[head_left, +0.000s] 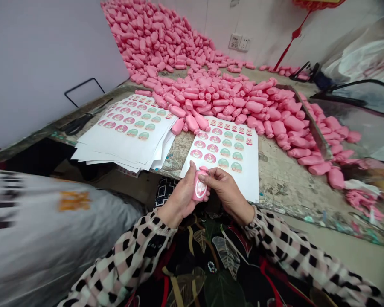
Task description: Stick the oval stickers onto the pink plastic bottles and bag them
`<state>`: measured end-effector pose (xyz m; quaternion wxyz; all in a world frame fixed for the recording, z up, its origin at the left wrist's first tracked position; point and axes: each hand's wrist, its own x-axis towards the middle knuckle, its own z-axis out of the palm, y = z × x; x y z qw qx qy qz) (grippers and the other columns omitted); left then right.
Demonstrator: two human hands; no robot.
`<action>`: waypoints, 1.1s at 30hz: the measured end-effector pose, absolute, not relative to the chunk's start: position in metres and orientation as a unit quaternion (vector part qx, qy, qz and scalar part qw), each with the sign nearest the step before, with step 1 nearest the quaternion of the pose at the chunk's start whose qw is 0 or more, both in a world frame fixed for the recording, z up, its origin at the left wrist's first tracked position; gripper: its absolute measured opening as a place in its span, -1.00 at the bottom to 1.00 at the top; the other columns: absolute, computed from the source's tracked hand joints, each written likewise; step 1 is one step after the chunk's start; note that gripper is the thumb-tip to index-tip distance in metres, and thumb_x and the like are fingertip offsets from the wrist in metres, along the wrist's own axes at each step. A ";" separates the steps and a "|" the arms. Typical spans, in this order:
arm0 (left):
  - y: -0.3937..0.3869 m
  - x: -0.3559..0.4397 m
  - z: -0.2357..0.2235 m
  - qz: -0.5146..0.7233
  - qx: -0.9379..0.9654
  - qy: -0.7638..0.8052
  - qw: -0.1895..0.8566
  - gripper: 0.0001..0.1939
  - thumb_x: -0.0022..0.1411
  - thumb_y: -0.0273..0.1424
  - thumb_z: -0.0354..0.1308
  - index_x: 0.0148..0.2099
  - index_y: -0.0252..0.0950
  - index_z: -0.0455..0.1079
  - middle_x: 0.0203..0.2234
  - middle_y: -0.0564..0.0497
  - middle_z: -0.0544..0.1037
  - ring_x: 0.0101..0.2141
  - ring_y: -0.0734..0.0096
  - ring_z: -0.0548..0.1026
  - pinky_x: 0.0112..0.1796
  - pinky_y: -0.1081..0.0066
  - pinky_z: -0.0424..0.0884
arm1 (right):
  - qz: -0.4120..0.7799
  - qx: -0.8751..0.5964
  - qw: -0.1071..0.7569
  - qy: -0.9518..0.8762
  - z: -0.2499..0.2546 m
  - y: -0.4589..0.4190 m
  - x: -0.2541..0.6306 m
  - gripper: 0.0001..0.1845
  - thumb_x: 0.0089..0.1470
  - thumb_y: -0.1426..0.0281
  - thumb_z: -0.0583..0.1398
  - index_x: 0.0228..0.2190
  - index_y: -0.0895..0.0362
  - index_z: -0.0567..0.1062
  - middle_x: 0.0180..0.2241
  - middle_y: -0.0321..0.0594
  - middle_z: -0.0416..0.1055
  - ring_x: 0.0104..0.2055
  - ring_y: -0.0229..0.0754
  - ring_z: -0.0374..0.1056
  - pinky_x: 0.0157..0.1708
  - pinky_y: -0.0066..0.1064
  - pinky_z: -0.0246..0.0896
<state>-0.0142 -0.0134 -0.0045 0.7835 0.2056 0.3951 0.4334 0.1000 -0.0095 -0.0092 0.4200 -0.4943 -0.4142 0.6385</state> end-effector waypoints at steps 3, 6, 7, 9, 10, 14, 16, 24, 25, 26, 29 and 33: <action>-0.019 -0.020 0.001 0.416 0.277 0.363 0.787 -0.63 0.12 -0.14 0.13 -0.13 -0.24 0.16 -0.49 0.07 0.38 -0.57 0.50 0.40 -0.61 0.53 0.28 | 0.649 -0.478 0.431 -0.407 -0.008 -0.011 0.104 -0.70 -0.15 0.18 0.29 -0.48 0.10 0.33 -0.63 -0.43 0.27 -0.65 -0.36 0.15 -0.64 -0.49 0.10; -0.024 -0.025 0.004 0.410 0.302 0.338 0.792 -0.59 0.07 -0.39 0.23 -0.11 -0.18 0.08 -0.44 0.12 0.36 -0.54 0.54 0.40 -0.57 0.54 0.28 | 0.657 -0.463 0.429 -0.412 -0.009 -0.011 0.109 -0.73 -0.11 0.20 0.27 -0.47 0.10 0.35 -0.60 -0.40 0.29 -0.62 -0.36 0.17 -0.60 -0.48 0.10; -0.025 -0.026 0.004 0.407 0.302 0.333 0.796 -0.56 0.05 -0.44 0.24 -0.10 -0.18 0.07 -0.44 0.12 0.36 -0.54 0.55 0.40 -0.56 0.54 0.28 | 0.660 -0.459 0.425 -0.416 -0.010 -0.011 0.110 -0.74 -0.09 0.20 0.26 -0.47 0.10 0.35 -0.59 -0.39 0.29 -0.61 -0.35 0.17 -0.58 -0.47 0.11; -0.026 -0.028 0.005 0.402 0.299 0.326 0.802 -0.53 0.03 -0.51 0.23 -0.10 -0.18 0.06 -0.42 0.11 0.37 -0.54 0.56 0.39 -0.55 0.54 0.28 | 0.654 -0.455 0.427 -0.428 -0.012 -0.010 0.111 -0.75 -0.05 0.19 0.23 -0.48 0.10 0.36 -0.60 -0.38 0.28 -0.58 -0.33 0.17 -0.53 -0.47 0.11; -0.026 -0.028 0.005 0.401 0.298 0.322 0.804 -0.54 0.04 -0.52 0.22 -0.10 -0.18 0.06 -0.41 0.09 0.38 -0.55 0.56 0.39 -0.55 0.54 0.28 | 0.648 -0.455 0.429 -0.435 -0.012 -0.010 0.112 -0.75 -0.03 0.19 0.22 -0.50 0.11 0.36 -0.61 -0.38 0.26 -0.57 -0.33 0.16 -0.51 -0.47 0.11; -0.024 -0.034 0.007 0.417 0.297 0.306 0.803 -0.65 0.11 -0.50 0.14 -0.09 -0.22 0.08 -0.38 0.01 0.43 -0.56 0.54 0.39 -0.56 0.51 0.30 | 0.586 -0.489 0.442 -0.471 -0.015 -0.006 0.120 -0.73 -0.01 0.18 0.20 -0.54 0.12 0.39 -0.60 -0.37 0.21 -0.54 -0.34 0.07 -0.49 -0.48 0.03; -0.023 -0.042 0.007 0.433 0.290 0.316 0.793 -0.64 0.13 -0.49 0.12 -0.06 -0.22 0.09 -0.38 -0.01 0.45 -0.55 0.50 0.41 -0.53 0.47 0.34 | 0.536 -0.514 0.449 -0.497 -0.015 -0.005 0.127 -0.75 -0.03 0.18 0.22 -0.52 0.11 0.41 -0.56 -0.36 0.22 -0.51 -0.32 0.06 -0.47 -0.47 0.01; -0.046 -0.110 -0.012 0.541 0.161 0.448 0.693 -0.58 0.11 -0.44 0.18 0.00 -0.18 0.15 -0.41 0.00 0.48 -0.51 0.53 0.45 -0.45 0.48 0.45 | 0.491 -0.551 0.376 -0.560 -0.024 -0.009 0.140 -0.72 -0.05 0.15 0.21 -0.51 0.12 0.41 -0.58 -0.38 0.16 -0.50 -0.31 0.03 -0.47 -0.46 -0.04; -0.052 -0.120 -0.016 0.554 0.145 0.460 0.679 -0.57 0.10 -0.44 0.19 0.01 -0.16 0.16 -0.40 0.01 0.48 -0.52 0.53 0.45 -0.47 0.48 0.45 | 0.495 -0.550 0.370 -0.562 -0.025 -0.009 0.140 -0.72 -0.05 0.15 0.21 -0.51 0.12 0.41 -0.58 -0.38 0.16 -0.51 -0.32 0.03 -0.48 -0.46 -0.05; -0.059 -0.128 -0.021 0.566 0.128 0.472 0.664 -0.56 0.10 -0.43 0.19 0.02 -0.15 0.16 -0.39 0.01 0.49 -0.52 0.53 0.46 -0.49 0.49 0.45 | 0.498 -0.549 0.364 -0.563 -0.026 -0.009 0.140 -0.71 -0.05 0.14 0.21 -0.51 0.13 0.41 -0.58 -0.38 0.16 -0.51 -0.32 0.03 -0.49 -0.47 -0.05; -0.077 -0.150 -0.036 0.597 0.076 0.500 0.622 -0.60 0.12 -0.44 0.17 0.01 -0.18 0.20 -0.40 -0.01 0.49 -0.53 0.52 0.47 -0.51 0.53 0.44 | 0.503 -0.551 0.349 -0.567 -0.028 -0.008 0.140 -0.68 -0.06 0.12 0.21 -0.52 0.13 0.39 -0.58 -0.37 0.15 -0.53 -0.32 0.02 -0.53 -0.47 -0.06; -0.094 -0.165 -0.045 0.627 0.017 0.516 0.584 -0.72 0.14 -0.55 0.11 -0.07 -0.31 0.24 -0.41 -0.09 0.50 -0.48 0.47 0.49 -0.43 0.47 0.46 | 0.510 -0.554 0.337 -0.566 -0.031 -0.005 0.142 -0.67 -0.08 0.11 0.21 -0.54 0.13 0.36 -0.60 -0.37 0.13 -0.55 -0.32 -0.01 -0.56 -0.47 -0.10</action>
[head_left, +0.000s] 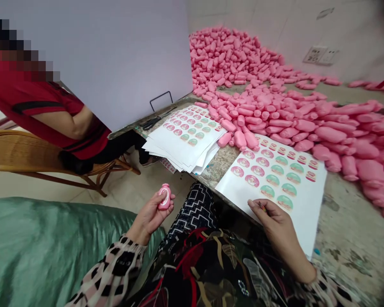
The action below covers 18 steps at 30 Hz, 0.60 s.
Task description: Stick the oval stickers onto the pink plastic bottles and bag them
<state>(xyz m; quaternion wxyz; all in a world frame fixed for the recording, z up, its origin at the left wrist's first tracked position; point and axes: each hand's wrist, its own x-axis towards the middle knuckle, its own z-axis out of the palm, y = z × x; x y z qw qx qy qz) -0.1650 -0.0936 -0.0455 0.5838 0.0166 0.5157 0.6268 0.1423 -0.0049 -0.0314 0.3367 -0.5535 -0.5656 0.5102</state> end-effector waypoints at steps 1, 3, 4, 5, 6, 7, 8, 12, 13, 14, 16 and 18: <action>-0.096 -0.167 -0.045 0.632 0.010 0.521 0.574 -0.71 0.13 -0.59 0.10 -0.08 -0.33 0.24 -0.41 -0.11 0.50 -0.46 0.45 0.50 -0.39 0.45 0.46 | 0.512 -0.553 0.335 -0.565 -0.032 -0.004 0.142 -0.67 -0.07 0.11 0.21 -0.54 0.13 0.36 -0.60 -0.38 0.12 -0.55 -0.33 -0.01 -0.56 -0.47 -0.11; -0.100 -0.169 -0.042 0.631 0.020 0.534 0.562 -0.65 0.10 -0.65 0.08 -0.05 -0.34 0.24 -0.38 -0.12 0.51 -0.42 0.44 0.50 -0.33 0.43 0.46 | 0.514 -0.551 0.334 -0.567 -0.033 -0.004 0.142 -0.67 -0.07 0.11 0.20 -0.54 0.12 0.35 -0.60 -0.38 0.12 -0.54 -0.33 -0.01 -0.54 -0.47 -0.10; -0.101 -0.169 -0.039 0.623 0.037 0.540 0.564 -0.62 0.08 -0.66 0.09 -0.03 -0.33 0.23 -0.36 -0.13 0.51 -0.40 0.44 0.50 -0.31 0.42 0.46 | 0.513 -0.549 0.334 -0.568 -0.034 -0.003 0.141 -0.67 -0.06 0.12 0.20 -0.54 0.12 0.35 -0.60 -0.39 0.12 -0.54 -0.33 0.00 -0.53 -0.47 -0.09; -0.101 -0.167 -0.035 0.609 0.060 0.547 0.572 -0.59 0.08 -0.65 0.11 0.00 -0.33 0.22 -0.34 -0.13 0.51 -0.39 0.43 0.50 -0.28 0.40 0.46 | 0.513 -0.547 0.335 -0.570 -0.033 -0.003 0.140 -0.68 -0.05 0.12 0.20 -0.54 0.12 0.35 -0.60 -0.39 0.13 -0.53 -0.32 0.00 -0.52 -0.46 -0.08; -0.101 -0.164 -0.031 0.589 0.090 0.551 0.585 -0.56 0.08 -0.63 0.13 0.02 -0.31 0.21 -0.31 -0.14 0.50 -0.38 0.43 0.50 -0.26 0.39 0.45 | 0.513 -0.544 0.339 -0.571 -0.032 -0.003 0.139 -0.68 -0.05 0.12 0.20 -0.55 0.13 0.35 -0.60 -0.39 0.14 -0.53 -0.32 0.01 -0.51 -0.46 -0.07; -0.099 -0.159 -0.027 0.564 0.123 0.550 0.603 -0.53 0.08 -0.59 0.15 0.05 -0.29 0.20 -0.27 -0.14 0.50 -0.37 0.42 0.50 -0.24 0.37 0.44 | 0.511 -0.542 0.346 -0.570 -0.030 -0.004 0.138 -0.68 -0.04 0.13 0.19 -0.55 0.13 0.34 -0.60 -0.38 0.14 -0.54 -0.32 0.02 -0.51 -0.46 -0.06; -0.096 -0.152 -0.022 0.537 0.154 0.545 0.626 -0.50 0.08 -0.56 0.17 0.08 -0.27 0.17 -0.25 -0.14 0.49 -0.35 0.41 0.50 -0.21 0.35 0.43 | 0.506 -0.541 0.356 -0.570 -0.027 -0.005 0.137 -0.68 -0.04 0.13 0.19 -0.56 0.13 0.35 -0.60 -0.38 0.15 -0.54 -0.32 0.03 -0.51 -0.45 -0.05; -0.076 -0.107 -0.003 0.433 0.262 0.484 0.714 -0.46 0.12 -0.44 0.17 0.13 -0.17 0.10 -0.30 -0.05 0.48 -0.32 0.38 0.49 -0.20 0.32 0.41 | 0.482 -0.504 0.380 -0.607 -0.009 -0.016 0.134 -0.75 -0.06 0.19 0.23 -0.39 0.12 0.48 -0.46 -0.29 0.33 -0.42 -0.26 0.22 -0.39 -0.42 0.11; -0.069 -0.093 0.002 0.407 0.289 0.468 0.729 -0.45 0.13 -0.41 0.16 0.14 -0.16 0.08 -0.32 -0.03 0.48 -0.34 0.39 0.48 -0.22 0.32 0.41 | 0.489 -0.486 0.381 -0.617 -0.004 -0.020 0.134 -0.70 -0.10 0.21 0.26 -0.30 0.10 0.49 -0.38 -0.27 0.37 -0.36 -0.25 0.26 -0.33 -0.41 0.15; -0.063 -0.078 0.006 0.381 0.317 0.453 0.741 -0.44 0.13 -0.39 0.16 0.14 -0.13 0.05 -0.33 0.00 0.47 -0.36 0.40 0.48 -0.23 0.33 0.41 | 0.507 -0.466 0.380 -0.618 -0.001 -0.025 0.134 -0.62 -0.15 0.23 0.29 -0.23 0.08 0.48 -0.31 -0.26 0.38 -0.31 -0.23 0.28 -0.29 -0.39 0.17; -0.051 -0.049 0.012 0.332 0.379 0.427 0.751 -0.39 0.13 -0.37 0.17 0.17 -0.08 -0.03 -0.30 0.02 0.46 -0.38 0.44 0.47 -0.23 0.33 0.40 | 0.572 -0.433 0.385 -0.581 0.003 -0.035 0.137 -0.55 -0.20 0.23 0.32 -0.20 0.08 0.47 -0.30 -0.27 0.39 -0.31 -0.23 0.31 -0.27 -0.38 0.21; -0.042 -0.023 0.015 0.282 0.446 0.413 0.743 -0.30 0.12 -0.36 0.18 0.20 -0.04 -0.11 -0.27 0.04 0.45 -0.34 0.43 0.47 -0.19 0.32 0.37 | 0.636 -0.420 0.410 -0.500 0.003 -0.045 0.144 -0.60 -0.19 0.22 0.31 -0.26 0.11 0.46 -0.37 -0.31 0.39 -0.36 -0.26 0.32 -0.30 -0.38 0.24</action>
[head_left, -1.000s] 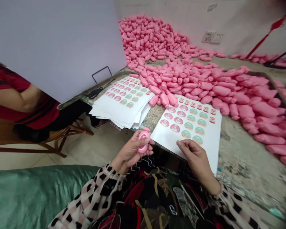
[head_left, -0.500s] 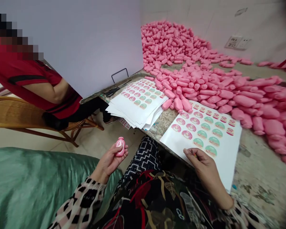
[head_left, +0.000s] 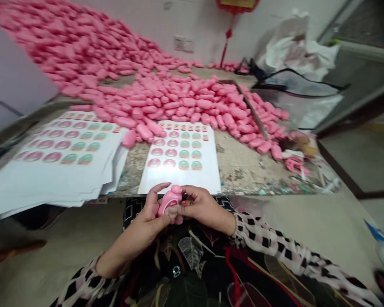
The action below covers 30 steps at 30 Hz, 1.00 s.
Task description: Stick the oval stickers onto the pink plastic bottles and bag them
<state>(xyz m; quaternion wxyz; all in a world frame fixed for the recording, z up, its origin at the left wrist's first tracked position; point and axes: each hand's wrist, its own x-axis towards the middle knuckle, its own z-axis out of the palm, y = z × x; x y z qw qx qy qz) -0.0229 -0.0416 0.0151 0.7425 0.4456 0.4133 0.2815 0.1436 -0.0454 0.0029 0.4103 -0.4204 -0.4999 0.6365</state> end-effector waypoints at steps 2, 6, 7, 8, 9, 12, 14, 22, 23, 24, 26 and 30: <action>-0.036 0.000 0.014 0.232 0.504 0.391 0.735 -0.21 0.11 -0.38 0.19 0.24 0.00 -0.22 -0.22 0.02 0.43 -0.25 0.39 0.46 -0.11 0.28 0.32 | 0.664 -0.428 0.454 -0.413 0.001 -0.056 0.158 -0.64 -0.19 0.25 0.32 -0.31 0.12 0.44 -0.40 -0.35 0.39 -0.39 -0.29 0.32 -0.31 -0.40 0.26; -0.036 0.030 0.005 0.147 0.550 0.324 0.755 -0.12 0.13 -0.36 0.15 0.28 0.02 -0.38 -0.06 -0.06 0.37 -0.19 0.38 0.44 -0.08 0.24 0.29 | 0.585 -0.498 0.531 -0.357 0.000 -0.082 0.224 -0.69 -0.16 0.33 0.31 -0.31 0.10 0.40 -0.35 -0.35 0.43 -0.32 -0.31 0.35 -0.21 -0.38 0.25; -0.037 0.033 0.002 0.126 0.555 0.323 0.756 -0.14 0.13 -0.34 0.14 0.29 0.00 -0.36 -0.05 -0.08 0.36 -0.20 0.38 0.44 -0.09 0.24 0.29 | 0.542 -0.533 0.544 -0.356 0.000 -0.091 0.247 -0.71 -0.14 0.33 0.30 -0.32 0.09 0.40 -0.36 -0.34 0.44 -0.33 -0.30 0.35 -0.20 -0.38 0.25; -0.038 0.035 0.000 0.109 0.560 0.331 0.752 -0.17 0.14 -0.32 0.13 0.29 -0.03 -0.31 -0.06 -0.09 0.37 -0.20 0.37 0.44 -0.09 0.24 0.29 | 0.493 -0.573 0.552 -0.351 -0.003 -0.101 0.273 -0.72 -0.13 0.32 0.29 -0.32 0.09 0.40 -0.37 -0.33 0.44 -0.34 -0.30 0.36 -0.20 -0.37 0.25; -0.038 0.036 -0.002 0.095 0.563 0.342 0.746 -0.21 0.14 -0.30 0.12 0.29 -0.06 -0.26 -0.07 -0.09 0.38 -0.20 0.36 0.44 -0.08 0.24 0.28 | 0.434 -0.615 0.558 -0.349 -0.008 -0.112 0.299 -0.71 -0.14 0.32 0.30 -0.33 0.10 0.39 -0.37 -0.32 0.44 -0.33 -0.29 0.35 -0.19 -0.36 0.25; -0.034 0.037 -0.005 0.078 0.559 0.374 0.736 -0.30 0.15 -0.26 0.11 0.26 -0.12 -0.11 -0.10 -0.08 0.41 -0.19 0.34 0.44 -0.07 0.24 0.26 | 0.324 -0.742 0.479 -0.339 -0.039 -0.152 0.361 -0.60 -0.18 0.26 0.29 -0.25 0.14 0.40 -0.32 -0.24 0.45 -0.29 -0.22 0.35 -0.22 -0.34 0.24; -0.032 0.038 -0.005 0.072 0.552 0.381 0.738 -0.33 0.14 -0.25 0.11 0.24 -0.15 -0.05 -0.12 -0.07 0.42 -0.19 0.34 0.45 -0.07 0.26 0.27 | 0.293 -0.827 0.375 -0.301 -0.071 -0.178 0.380 -0.59 -0.16 0.21 0.25 -0.26 0.18 0.41 -0.35 -0.18 0.46 -0.32 -0.19 0.36 -0.27 -0.35 0.25; -0.029 0.037 -0.007 0.092 0.523 0.403 0.745 -0.43 0.05 -0.28 0.21 0.13 -0.15 0.22 -0.19 -0.04 0.48 -0.23 0.33 0.46 -0.14 0.34 0.31 | 0.221 -0.889 0.274 -0.293 -0.110 -0.199 0.347 -0.69 -0.14 0.24 0.19 -0.33 0.15 0.49 -0.43 -0.17 0.49 -0.34 -0.10 0.39 -0.30 -0.30 0.23; -0.029 0.036 -0.008 0.095 0.520 0.407 0.745 -0.44 0.05 -0.28 0.22 0.12 -0.15 0.25 -0.20 -0.04 0.48 -0.23 0.33 0.46 -0.14 0.35 0.31 | 0.189 -0.883 0.290 -0.317 -0.098 -0.191 0.349 -0.71 -0.08 0.25 0.15 -0.31 0.13 0.49 -0.35 -0.16 0.50 -0.27 -0.09 0.39 -0.24 -0.29 0.22; -0.028 0.035 -0.009 0.100 0.516 0.409 0.746 -0.46 0.05 -0.27 0.22 0.10 -0.14 0.26 -0.20 -0.03 0.48 -0.23 0.32 0.46 -0.14 0.35 0.31 | 0.149 -0.872 0.308 -0.350 -0.084 -0.182 0.353 -0.70 -0.04 0.25 0.12 -0.27 0.11 0.49 -0.28 -0.15 0.49 -0.21 -0.09 0.38 -0.19 -0.29 0.21; -0.027 0.035 -0.011 0.113 0.507 0.409 0.750 -0.49 0.05 -0.25 0.21 0.08 -0.14 0.29 -0.20 -0.03 0.48 -0.23 0.32 0.45 -0.15 0.34 0.31 | 0.060 -0.836 0.339 -0.428 -0.053 -0.156 0.368 -0.68 0.00 0.25 0.10 -0.21 0.10 0.48 -0.21 -0.14 0.47 -0.16 -0.10 0.36 -0.13 -0.29 0.19; -0.025 0.034 -0.009 0.144 0.488 0.410 0.757 -0.51 0.04 -0.21 0.21 0.05 -0.14 0.33 -0.20 -0.04 0.47 -0.26 0.33 0.45 -0.17 0.35 0.34 | -0.008 -0.825 0.302 -0.478 -0.008 -0.089 0.407 -0.70 0.02 0.29 0.08 -0.27 0.14 0.50 -0.28 -0.14 0.49 -0.24 -0.12 0.36 -0.23 -0.34 0.19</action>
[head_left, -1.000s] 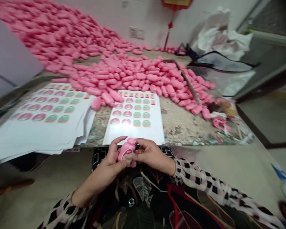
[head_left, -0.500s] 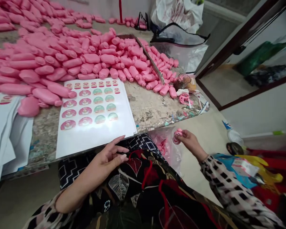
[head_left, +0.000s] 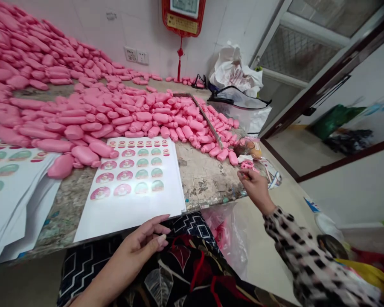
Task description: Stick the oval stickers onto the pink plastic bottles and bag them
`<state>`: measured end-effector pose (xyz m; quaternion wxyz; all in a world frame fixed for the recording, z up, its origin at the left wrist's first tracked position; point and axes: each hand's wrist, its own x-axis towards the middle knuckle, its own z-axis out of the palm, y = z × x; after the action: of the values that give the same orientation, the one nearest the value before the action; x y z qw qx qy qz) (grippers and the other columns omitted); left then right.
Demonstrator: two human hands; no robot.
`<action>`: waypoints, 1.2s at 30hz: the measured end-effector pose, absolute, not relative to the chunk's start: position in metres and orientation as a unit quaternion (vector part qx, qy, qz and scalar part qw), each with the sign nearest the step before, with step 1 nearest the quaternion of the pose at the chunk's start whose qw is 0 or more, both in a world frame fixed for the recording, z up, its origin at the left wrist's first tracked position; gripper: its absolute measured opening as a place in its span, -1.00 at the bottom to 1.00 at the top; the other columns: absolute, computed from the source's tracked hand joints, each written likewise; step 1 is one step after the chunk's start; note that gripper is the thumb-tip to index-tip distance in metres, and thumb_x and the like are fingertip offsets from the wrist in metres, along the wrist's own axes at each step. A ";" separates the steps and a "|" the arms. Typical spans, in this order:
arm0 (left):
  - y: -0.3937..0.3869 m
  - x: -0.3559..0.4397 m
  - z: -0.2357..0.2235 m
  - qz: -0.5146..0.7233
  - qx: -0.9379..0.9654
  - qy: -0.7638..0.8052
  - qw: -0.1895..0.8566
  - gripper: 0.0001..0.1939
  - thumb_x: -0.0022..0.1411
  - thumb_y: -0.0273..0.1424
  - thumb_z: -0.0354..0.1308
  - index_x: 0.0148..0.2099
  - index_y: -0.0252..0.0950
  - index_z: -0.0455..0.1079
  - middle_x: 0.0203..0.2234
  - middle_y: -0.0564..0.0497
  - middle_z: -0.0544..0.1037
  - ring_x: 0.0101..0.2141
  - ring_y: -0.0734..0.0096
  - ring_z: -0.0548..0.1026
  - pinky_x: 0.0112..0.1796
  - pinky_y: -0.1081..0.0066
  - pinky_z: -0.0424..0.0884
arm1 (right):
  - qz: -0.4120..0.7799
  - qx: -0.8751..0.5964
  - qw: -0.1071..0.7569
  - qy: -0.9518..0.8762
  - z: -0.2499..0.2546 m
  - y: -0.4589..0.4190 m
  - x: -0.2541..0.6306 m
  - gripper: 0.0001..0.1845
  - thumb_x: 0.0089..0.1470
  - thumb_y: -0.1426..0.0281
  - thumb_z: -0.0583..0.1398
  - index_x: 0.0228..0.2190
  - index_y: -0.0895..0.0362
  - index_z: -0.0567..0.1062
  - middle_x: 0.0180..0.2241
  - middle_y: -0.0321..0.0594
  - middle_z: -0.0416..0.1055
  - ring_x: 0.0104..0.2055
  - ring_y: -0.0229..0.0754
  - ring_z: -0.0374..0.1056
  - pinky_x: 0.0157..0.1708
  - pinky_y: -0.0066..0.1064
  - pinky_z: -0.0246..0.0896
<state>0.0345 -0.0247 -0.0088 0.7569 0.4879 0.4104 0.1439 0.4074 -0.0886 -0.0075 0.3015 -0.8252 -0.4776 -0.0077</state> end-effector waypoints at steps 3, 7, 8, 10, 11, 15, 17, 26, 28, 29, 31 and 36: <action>-0.023 0.030 -0.005 0.159 0.484 0.419 0.751 -0.51 0.04 -0.22 0.22 0.05 -0.14 0.33 -0.19 -0.04 0.46 -0.26 0.33 0.45 -0.17 0.36 0.34 | -0.029 -0.863 0.192 -0.466 0.004 -0.039 0.424 -0.68 0.03 0.28 0.06 -0.25 0.13 0.51 -0.27 -0.13 0.47 -0.24 -0.11 0.34 -0.29 -0.35 0.16; -0.021 0.022 -0.005 0.175 0.483 0.427 0.744 -0.52 0.04 -0.18 0.21 0.04 -0.13 0.34 -0.21 -0.03 0.47 -0.28 0.34 0.45 -0.19 0.36 0.35 | -0.041 -0.872 0.110 -0.475 0.002 0.006 0.416 -0.64 0.09 0.30 0.00 -0.14 0.10 0.46 -0.17 -0.13 0.42 -0.14 -0.13 0.31 -0.25 -0.39 0.12; -0.021 0.021 -0.005 0.178 0.484 0.428 0.742 -0.52 0.04 -0.17 0.20 0.03 -0.13 0.34 -0.22 -0.03 0.47 -0.28 0.34 0.45 -0.19 0.36 0.35 | -0.034 -0.873 0.098 -0.477 0.001 0.014 0.411 -0.64 0.10 0.31 -0.01 -0.13 0.11 0.45 -0.18 -0.12 0.42 -0.15 -0.12 0.31 -0.26 -0.39 0.12; -0.020 0.020 -0.007 0.182 0.486 0.429 0.740 -0.52 0.03 -0.15 0.20 0.02 -0.13 0.35 -0.22 -0.03 0.48 -0.28 0.33 0.45 -0.19 0.36 0.35 | -0.023 -0.876 0.079 -0.476 -0.002 0.025 0.401 -0.64 0.09 0.32 0.01 -0.13 0.13 0.45 -0.22 -0.08 0.43 -0.19 -0.09 0.33 -0.29 -0.37 0.13; -0.020 0.020 -0.007 0.183 0.486 0.428 0.739 -0.52 0.04 -0.15 0.20 0.03 -0.12 0.35 -0.22 -0.03 0.48 -0.27 0.33 0.44 -0.20 0.36 0.35 | -0.021 -0.878 0.068 -0.474 -0.004 0.029 0.396 -0.63 0.08 0.33 0.02 -0.11 0.14 0.43 -0.23 -0.05 0.42 -0.19 -0.06 0.34 -0.29 -0.35 0.14; -0.020 0.020 -0.011 0.182 0.490 0.422 0.740 -0.53 0.05 -0.15 0.18 0.02 -0.11 0.35 -0.22 -0.03 0.47 -0.26 0.32 0.44 -0.21 0.34 0.35 | -0.041 -0.884 0.025 -0.465 -0.007 0.032 0.383 -0.54 0.10 0.32 -0.01 0.04 0.11 0.30 -0.06 0.08 0.27 -0.16 0.02 0.33 -0.27 -0.25 0.16; -0.019 0.021 -0.012 0.181 0.491 0.420 0.741 -0.53 0.04 -0.15 0.19 0.02 -0.12 0.36 -0.23 -0.03 0.47 -0.27 0.31 0.44 -0.21 0.33 0.35 | -0.049 -0.889 -0.011 -0.455 -0.008 0.030 0.380 -0.55 0.14 0.26 -0.05 0.04 0.08 0.31 -0.02 0.10 0.18 -0.17 0.00 0.34 -0.27 -0.24 0.17; -0.021 0.021 -0.011 0.181 0.503 0.401 0.744 -0.59 0.12 -0.24 0.14 0.04 -0.15 0.33 -0.23 -0.03 0.44 -0.30 0.35 0.43 -0.22 0.33 0.33 | -0.054 -0.878 -0.051 -0.472 -0.009 0.019 0.378 -0.57 0.16 0.26 -0.06 0.02 0.09 0.31 -0.14 0.07 0.30 -0.17 0.04 0.33 -0.31 -0.26 0.17; -0.022 0.019 -0.011 0.195 0.503 0.391 0.746 -0.60 0.14 -0.27 0.12 0.05 -0.16 0.32 -0.23 -0.03 0.44 -0.30 0.36 0.43 -0.22 0.33 0.32 | -0.051 -0.865 -0.044 -0.498 -0.011 0.012 0.373 -0.57 0.15 0.27 -0.06 0.03 0.09 0.30 -0.18 0.05 0.34 -0.20 0.04 0.34 -0.33 -0.26 0.16; -0.023 0.017 -0.010 0.202 0.501 0.387 0.747 -0.61 0.14 -0.28 0.11 0.05 -0.16 0.32 -0.23 -0.04 0.44 -0.30 0.36 0.43 -0.22 0.33 0.32 | -0.046 -0.856 -0.034 -0.513 -0.012 0.007 0.368 -0.56 0.15 0.28 -0.05 0.05 0.09 0.27 -0.19 0.04 0.36 -0.22 0.03 0.34 -0.33 -0.25 0.15; -0.022 0.014 -0.009 0.211 0.492 0.385 0.751 -0.61 0.14 -0.29 0.12 0.05 -0.17 0.32 -0.24 -0.04 0.44 -0.30 0.37 0.43 -0.23 0.34 0.33 | -0.026 -0.844 0.012 -0.535 -0.014 -0.002 0.356 -0.52 0.12 0.32 -0.01 0.09 0.07 0.22 -0.17 0.02 0.36 -0.22 0.01 0.34 -0.31 -0.25 0.14; -0.012 0.013 -0.001 0.243 0.441 0.400 0.766 -0.59 0.11 -0.28 0.16 0.03 -0.20 0.33 -0.25 -0.06 0.48 -0.32 0.35 0.46 -0.23 0.33 0.36 | 0.246 -0.747 0.374 -0.491 -0.003 -0.011 0.293 -0.50 0.03 0.24 0.11 0.01 0.13 0.25 -0.31 -0.14 0.40 -0.36 -0.16 0.30 -0.40 -0.38 0.15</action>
<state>0.0130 -0.0120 -0.0015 0.7659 0.4407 0.4002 0.2428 0.2934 -0.0111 -0.0034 0.3744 -0.7471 -0.4910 0.2462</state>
